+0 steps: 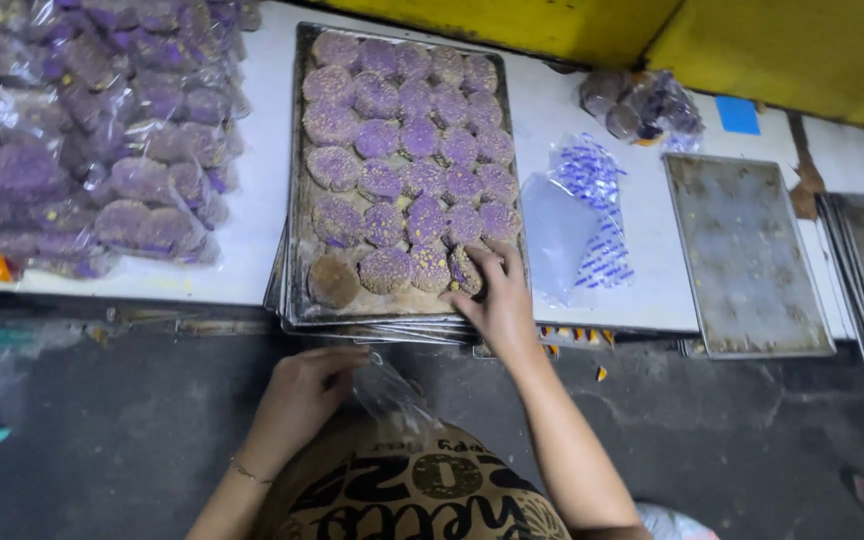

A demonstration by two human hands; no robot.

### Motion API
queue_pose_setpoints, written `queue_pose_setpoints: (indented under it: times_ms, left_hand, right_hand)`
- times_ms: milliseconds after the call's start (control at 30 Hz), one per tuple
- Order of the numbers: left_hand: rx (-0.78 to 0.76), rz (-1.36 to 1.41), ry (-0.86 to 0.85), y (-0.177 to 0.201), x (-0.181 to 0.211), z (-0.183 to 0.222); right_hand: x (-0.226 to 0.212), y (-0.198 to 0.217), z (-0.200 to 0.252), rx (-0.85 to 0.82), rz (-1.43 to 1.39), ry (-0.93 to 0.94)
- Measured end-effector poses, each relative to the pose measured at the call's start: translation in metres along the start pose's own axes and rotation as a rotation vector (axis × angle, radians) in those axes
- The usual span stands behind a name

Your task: Packing purple cookies from baking trays into plastic bags.

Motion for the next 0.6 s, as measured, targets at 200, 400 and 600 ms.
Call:
queue_pose_setpoints:
  times_ms: [200,400,600]
  left_hand:
    - [0.093,-0.022,0.16,-0.012,0.024,0.022]
    - [0.145,-0.101,0.097,-0.023,0.03,0.033]
    - [0.149,-0.084,0.125,0.002,0.029,0.034]
  right_hand:
    - [-0.044,0.049,-0.02,-0.096,0.148,0.314]
    - [-0.02,-0.02,-0.011,-0.037,-0.106,0.302]
    - [-0.086,-0.013,-0.025,-0.429,0.501,0.622]
Point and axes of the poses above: each hand's wrist, its own z-axis away from the middle knuckle, its own y-axis out of the back of the hand, x = y × z, the point moved 7 cm from there along -z, towards the middle knuckle, and after that the axes turned 9 degrees about -y, right-handed, at the moved point
